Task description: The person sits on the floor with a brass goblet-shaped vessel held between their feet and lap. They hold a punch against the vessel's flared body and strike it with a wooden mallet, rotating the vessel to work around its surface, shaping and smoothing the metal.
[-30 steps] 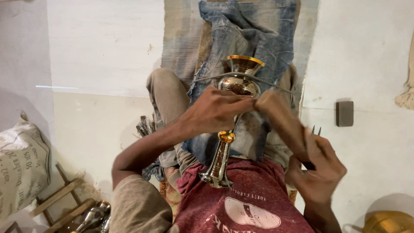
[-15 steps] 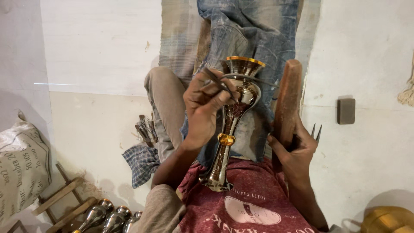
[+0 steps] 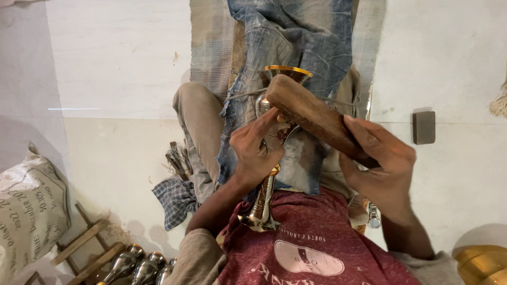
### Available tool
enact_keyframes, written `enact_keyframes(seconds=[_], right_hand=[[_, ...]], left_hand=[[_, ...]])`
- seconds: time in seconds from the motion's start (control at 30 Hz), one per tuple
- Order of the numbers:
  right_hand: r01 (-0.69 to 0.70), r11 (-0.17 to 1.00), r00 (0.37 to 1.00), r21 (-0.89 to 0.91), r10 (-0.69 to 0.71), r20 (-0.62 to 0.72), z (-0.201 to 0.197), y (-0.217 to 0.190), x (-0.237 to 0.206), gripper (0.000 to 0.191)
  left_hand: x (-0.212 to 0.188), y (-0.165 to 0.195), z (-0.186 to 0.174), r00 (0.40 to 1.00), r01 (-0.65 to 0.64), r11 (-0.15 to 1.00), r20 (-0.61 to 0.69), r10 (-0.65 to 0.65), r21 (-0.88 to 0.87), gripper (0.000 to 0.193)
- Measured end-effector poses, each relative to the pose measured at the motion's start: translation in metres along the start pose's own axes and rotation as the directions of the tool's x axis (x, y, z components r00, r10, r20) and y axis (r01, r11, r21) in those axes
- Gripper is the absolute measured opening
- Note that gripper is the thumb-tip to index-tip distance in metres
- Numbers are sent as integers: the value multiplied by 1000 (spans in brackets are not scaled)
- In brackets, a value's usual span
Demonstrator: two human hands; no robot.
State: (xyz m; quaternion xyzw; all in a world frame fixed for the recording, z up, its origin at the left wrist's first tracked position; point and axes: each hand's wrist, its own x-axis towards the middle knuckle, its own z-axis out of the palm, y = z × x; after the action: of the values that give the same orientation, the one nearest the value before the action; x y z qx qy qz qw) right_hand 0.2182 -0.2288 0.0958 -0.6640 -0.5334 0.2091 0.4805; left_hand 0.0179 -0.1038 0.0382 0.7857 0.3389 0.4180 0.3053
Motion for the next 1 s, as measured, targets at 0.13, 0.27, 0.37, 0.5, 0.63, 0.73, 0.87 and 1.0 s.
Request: enact_keyframes(seconds=[0.13, 0.27, 0.37, 0.5, 0.63, 0.73, 0.87, 1.0], right_hand=[[190, 976, 982, -110, -186, 45, -25, -23, 24, 59], [296, 938, 949, -180, -266, 172, -48, -39, 37, 60], [455, 784, 879, -422, -319, 356, -60, -43, 40, 64], [415, 810, 901, -413, -303, 310, -65, -42, 43, 70], [407, 710, 891, -575, -170, 421, -64, -37, 42, 66], [179, 984, 981, 4, -179, 74, -63, -31, 36, 58], [184, 925, 977, -332, -134, 167, -63, -13, 17, 57], [91, 981, 995, -170, -83, 51, -46, 16, -20, 59]], left_hand=[[-2, -4, 2, 995, -103, 994, -11, 102, -23, 56], [-6, -3, -1, 996, -82, 996, 23, 81, 24, 37], [-10, -4, -3, 991, -119, 990, 78, 113, 81, 26], [-9, -8, -1, 983, -118, 988, 155, 102, 97, 24], [0, -10, -3, 951, -101, 985, 304, 54, 138, 22], [12, -9, -6, 922, -291, 954, 288, 257, 78, 53], [25, -8, -10, 851, -279, 954, 488, 191, 114, 50], [34, -8, -10, 769, -390, 916, 580, 269, 94, 47]])
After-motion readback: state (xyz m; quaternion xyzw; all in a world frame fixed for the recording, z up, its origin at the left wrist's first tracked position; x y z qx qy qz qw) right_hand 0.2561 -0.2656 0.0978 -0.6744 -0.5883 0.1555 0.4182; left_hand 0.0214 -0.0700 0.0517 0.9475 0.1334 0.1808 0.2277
